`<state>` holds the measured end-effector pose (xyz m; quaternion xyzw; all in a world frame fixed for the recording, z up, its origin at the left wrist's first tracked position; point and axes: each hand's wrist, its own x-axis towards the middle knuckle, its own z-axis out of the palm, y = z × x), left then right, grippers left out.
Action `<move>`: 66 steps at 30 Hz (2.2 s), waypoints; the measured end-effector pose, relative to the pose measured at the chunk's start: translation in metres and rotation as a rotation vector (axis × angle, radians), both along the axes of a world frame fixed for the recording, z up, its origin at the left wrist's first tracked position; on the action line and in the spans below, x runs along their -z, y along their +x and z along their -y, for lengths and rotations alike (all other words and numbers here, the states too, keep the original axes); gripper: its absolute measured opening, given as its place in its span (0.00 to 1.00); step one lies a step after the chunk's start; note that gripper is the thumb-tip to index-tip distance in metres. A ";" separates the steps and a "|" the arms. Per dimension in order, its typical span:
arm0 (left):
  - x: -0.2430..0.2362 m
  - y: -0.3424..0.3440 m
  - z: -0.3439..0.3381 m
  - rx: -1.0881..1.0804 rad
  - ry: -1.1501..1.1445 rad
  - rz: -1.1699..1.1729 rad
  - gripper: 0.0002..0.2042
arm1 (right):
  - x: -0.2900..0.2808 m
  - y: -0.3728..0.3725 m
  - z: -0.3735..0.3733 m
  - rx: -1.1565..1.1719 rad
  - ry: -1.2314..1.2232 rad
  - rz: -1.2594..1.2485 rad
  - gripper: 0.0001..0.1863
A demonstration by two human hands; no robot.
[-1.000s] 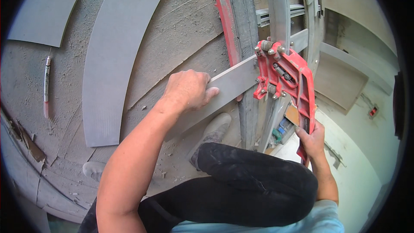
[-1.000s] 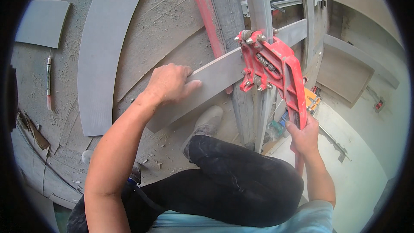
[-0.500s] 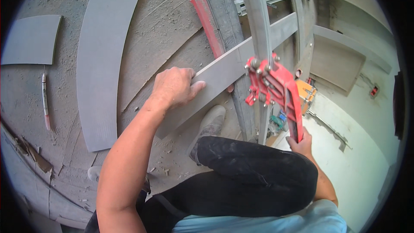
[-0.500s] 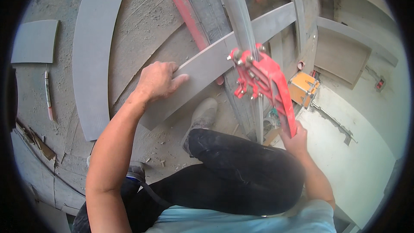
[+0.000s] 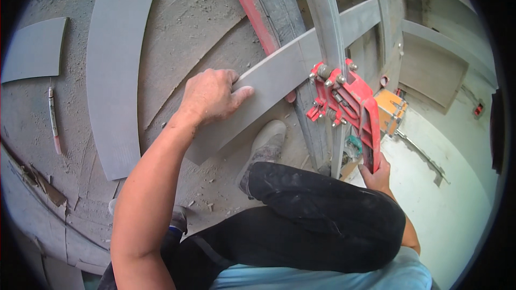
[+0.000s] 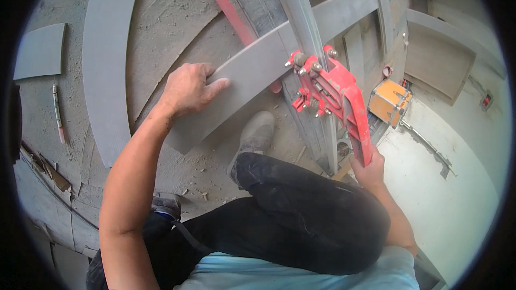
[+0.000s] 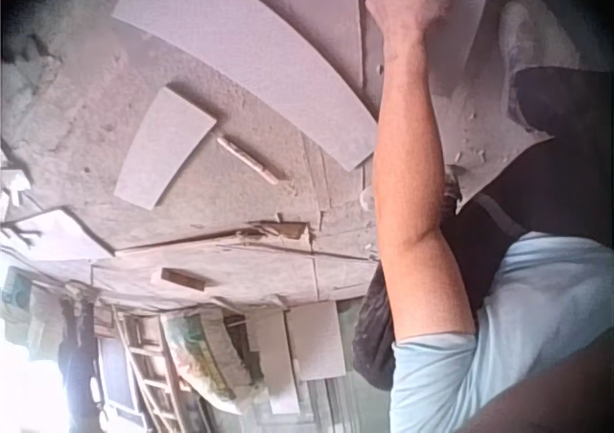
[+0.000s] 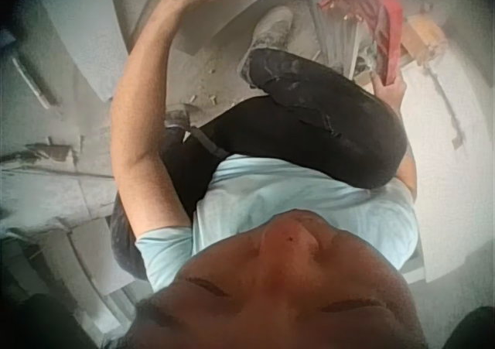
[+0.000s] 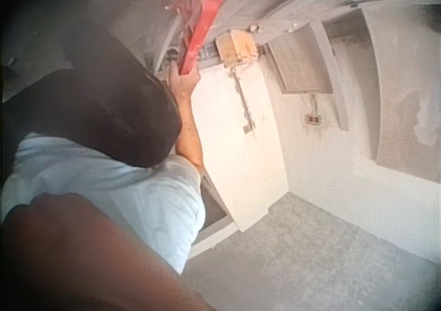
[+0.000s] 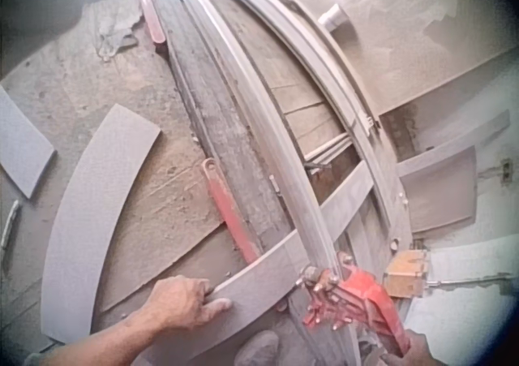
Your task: The person measures a wall corner with a ruler, marks a tile with the ruler and a marker, and cuts the tile using a manual tile cutter.
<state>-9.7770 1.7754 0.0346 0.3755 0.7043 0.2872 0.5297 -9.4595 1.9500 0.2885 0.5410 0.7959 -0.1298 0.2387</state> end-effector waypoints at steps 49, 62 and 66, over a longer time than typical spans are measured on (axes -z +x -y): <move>-0.003 0.003 0.000 0.007 -0.068 0.067 0.19 | 0.016 0.028 0.006 0.050 0.044 -0.052 0.16; -0.003 0.003 0.000 -0.003 -0.061 0.080 0.18 | 0.014 0.045 0.006 0.112 0.035 -0.061 0.15; -0.003 0.003 0.000 -0.008 -0.050 0.081 0.18 | 0.017 0.051 0.005 0.101 0.056 -0.048 0.14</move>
